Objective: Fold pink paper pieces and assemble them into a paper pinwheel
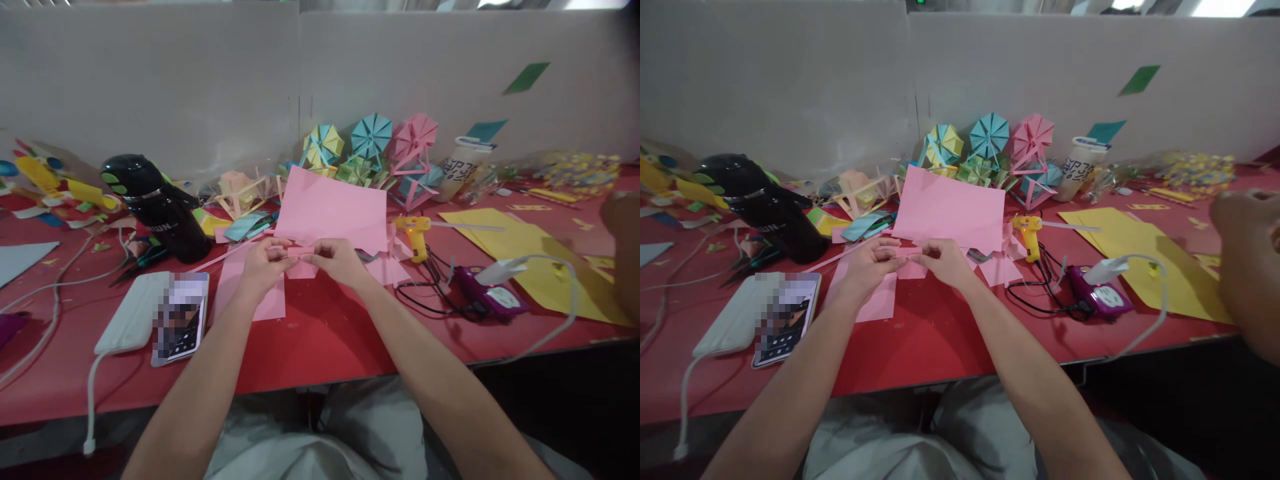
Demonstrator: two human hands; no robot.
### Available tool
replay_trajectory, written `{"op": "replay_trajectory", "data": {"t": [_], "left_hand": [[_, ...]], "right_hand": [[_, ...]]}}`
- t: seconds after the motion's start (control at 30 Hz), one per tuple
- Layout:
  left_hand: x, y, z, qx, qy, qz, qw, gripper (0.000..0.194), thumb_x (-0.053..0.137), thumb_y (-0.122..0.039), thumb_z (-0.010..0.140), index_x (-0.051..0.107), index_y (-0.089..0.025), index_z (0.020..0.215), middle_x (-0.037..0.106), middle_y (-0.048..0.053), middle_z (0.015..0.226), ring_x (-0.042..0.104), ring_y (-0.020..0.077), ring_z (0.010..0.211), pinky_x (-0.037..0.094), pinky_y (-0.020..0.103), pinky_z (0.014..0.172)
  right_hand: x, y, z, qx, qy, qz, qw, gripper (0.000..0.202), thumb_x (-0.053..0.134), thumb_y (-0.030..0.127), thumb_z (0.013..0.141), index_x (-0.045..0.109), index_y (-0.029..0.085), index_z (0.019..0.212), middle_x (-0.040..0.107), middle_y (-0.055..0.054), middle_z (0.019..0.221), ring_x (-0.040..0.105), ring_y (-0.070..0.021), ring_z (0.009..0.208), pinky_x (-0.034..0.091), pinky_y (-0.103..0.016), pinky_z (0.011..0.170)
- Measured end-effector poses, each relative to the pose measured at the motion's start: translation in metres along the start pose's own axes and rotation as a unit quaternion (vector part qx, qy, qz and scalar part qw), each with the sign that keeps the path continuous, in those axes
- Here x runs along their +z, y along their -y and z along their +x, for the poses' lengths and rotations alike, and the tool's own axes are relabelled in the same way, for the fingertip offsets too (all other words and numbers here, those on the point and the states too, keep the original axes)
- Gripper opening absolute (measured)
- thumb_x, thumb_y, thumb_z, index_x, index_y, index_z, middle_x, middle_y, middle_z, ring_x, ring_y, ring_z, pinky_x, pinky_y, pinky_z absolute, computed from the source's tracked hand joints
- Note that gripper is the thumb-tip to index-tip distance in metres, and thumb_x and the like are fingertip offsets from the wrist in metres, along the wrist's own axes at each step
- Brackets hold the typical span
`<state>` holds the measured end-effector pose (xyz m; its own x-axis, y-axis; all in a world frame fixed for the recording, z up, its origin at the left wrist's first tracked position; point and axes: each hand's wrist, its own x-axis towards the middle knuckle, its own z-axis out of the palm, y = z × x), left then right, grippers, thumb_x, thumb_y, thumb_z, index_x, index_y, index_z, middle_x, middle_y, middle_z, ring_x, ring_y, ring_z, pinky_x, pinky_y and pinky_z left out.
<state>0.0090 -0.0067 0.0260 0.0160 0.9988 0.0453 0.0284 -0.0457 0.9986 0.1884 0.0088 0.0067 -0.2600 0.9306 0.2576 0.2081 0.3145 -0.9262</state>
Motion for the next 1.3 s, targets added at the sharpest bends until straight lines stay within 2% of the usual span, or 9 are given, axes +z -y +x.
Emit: {"op": "replay_trajectory", "data": {"t": [0.3, 0.5, 0.67, 0.83, 0.93, 1.0, 1.07, 1.17, 1.3], "left_hand": [[0.002, 0.003, 0.001, -0.003, -0.007, 0.014, 1.0, 0.043, 0.084, -0.024, 0.05, 0.065, -0.016, 0.086, 0.059, -0.003, 0.066, 0.055, 0.0107, 0.062, 0.044, 0.024, 0.059], [0.002, 0.005, 0.002, 0.04, 0.022, 0.023, 0.999, 0.036, 0.083, -0.027, 0.055, 0.065, -0.016, 0.084, 0.068, 0.002, 0.08, 0.063, 0.0141, 0.073, 0.05, 0.027, 0.067], [-0.001, 0.012, 0.005, 0.114, 0.008, 0.082, 0.99, 0.02, 0.078, -0.03, 0.065, 0.067, -0.017, 0.074, 0.064, 0.0, 0.068, 0.06, 0.0129, 0.063, 0.05, 0.027, 0.063], [-0.002, 0.011, 0.003, 0.193, 0.014, 0.138, 0.971, 0.009, 0.068, -0.022, 0.076, 0.07, -0.018, 0.083, 0.07, 0.002, 0.079, 0.064, 0.0154, 0.075, 0.052, 0.029, 0.074], [-0.002, 0.01, 0.001, 0.252, 0.052, 0.206, 0.944, 0.009, 0.064, -0.016, 0.078, 0.07, -0.02, 0.084, 0.073, 0.004, 0.09, 0.066, 0.0178, 0.087, 0.051, 0.033, 0.085], [-0.003, 0.012, 0.001, 0.276, 0.066, 0.261, 0.923, 0.012, 0.063, -0.012, 0.077, 0.069, -0.02, 0.083, 0.072, 0.004, 0.09, 0.065, 0.0189, 0.088, 0.05, 0.035, 0.086], [-0.004, 0.014, 0.001, 0.269, 0.081, 0.313, 0.907, 0.016, 0.06, -0.007, 0.074, 0.067, -0.019, 0.082, 0.07, 0.004, 0.088, 0.063, 0.0193, 0.086, 0.049, 0.035, 0.082], [-0.005, 0.016, 0.0, 0.227, 0.126, 0.361, 0.896, 0.025, 0.055, -0.001, 0.067, 0.066, -0.019, 0.081, 0.067, 0.003, 0.086, 0.061, 0.0181, 0.083, 0.047, 0.031, 0.075], [-0.008, 0.014, -0.003, 0.17, 0.182, 0.379, 0.891, 0.026, 0.056, -0.005, 0.065, 0.068, -0.02, 0.082, 0.067, 0.001, 0.084, 0.059, 0.0164, 0.075, 0.044, 0.029, 0.068]], "right_hand": [[0.001, 0.004, -0.001, -0.008, 0.016, -0.03, 0.999, 0.028, 0.066, 0.042, 0.08, 0.064, 0.015, 0.074, 0.055, 0.0, 0.064, 0.045, -0.0108, 0.059, 0.036, -0.025, 0.055], [-0.003, 0.001, -0.002, -0.015, 0.007, -0.044, 0.999, 0.028, 0.066, 0.041, 0.08, 0.062, 0.015, 0.071, 0.055, 0.0, 0.062, 0.045, -0.0108, 0.057, 0.036, -0.026, 0.055], [0.0, 0.005, -0.002, -0.017, 0.003, -0.001, 1.0, 0.028, 0.069, 0.044, 0.079, 0.068, 0.016, 0.074, 0.063, -0.002, 0.067, 0.052, -0.0122, 0.061, 0.041, -0.027, 0.059], [-0.002, 0.007, -0.004, -0.077, -0.01, -0.067, 0.995, 0.009, 0.065, 0.024, 0.08, 0.071, 0.018, 0.082, 0.07, -0.004, 0.08, 0.057, -0.0134, 0.067, 0.046, -0.027, 0.064], [-0.003, 0.003, -0.004, -0.124, -0.025, -0.115, 0.985, 0.016, 0.058, 0.01, 0.078, 0.07, 0.019, 0.082, 0.07, -0.005, 0.086, 0.06, -0.0155, 0.076, 0.048, -0.029, 0.071], [-0.002, 0.0, -0.003, -0.156, -0.02, -0.143, 0.977, 0.021, 0.055, 0.004, 0.076, 0.069, 0.019, 0.08, 0.069, -0.006, 0.088, 0.061, -0.0173, 0.083, 0.048, -0.031, 0.078], [-0.002, -0.003, -0.003, -0.164, 0.002, -0.176, 0.971, 0.023, 0.054, 0.0, 0.073, 0.067, 0.018, 0.078, 0.068, -0.006, 0.086, 0.061, -0.018, 0.085, 0.047, -0.032, 0.081], [-0.001, -0.006, -0.003, -0.119, 0.066, -0.23, 0.963, 0.019, 0.058, 0.0, 0.069, 0.064, 0.017, 0.075, 0.066, -0.004, 0.081, 0.059, -0.0171, 0.079, 0.045, -0.029, 0.075], [-0.004, -0.004, -0.006, -0.078, 0.135, -0.259, 0.953, 0.014, 0.068, 0.007, 0.067, 0.067, 0.017, 0.076, 0.066, -0.003, 0.079, 0.058, -0.0159, 0.075, 0.043, -0.027, 0.07]]}}
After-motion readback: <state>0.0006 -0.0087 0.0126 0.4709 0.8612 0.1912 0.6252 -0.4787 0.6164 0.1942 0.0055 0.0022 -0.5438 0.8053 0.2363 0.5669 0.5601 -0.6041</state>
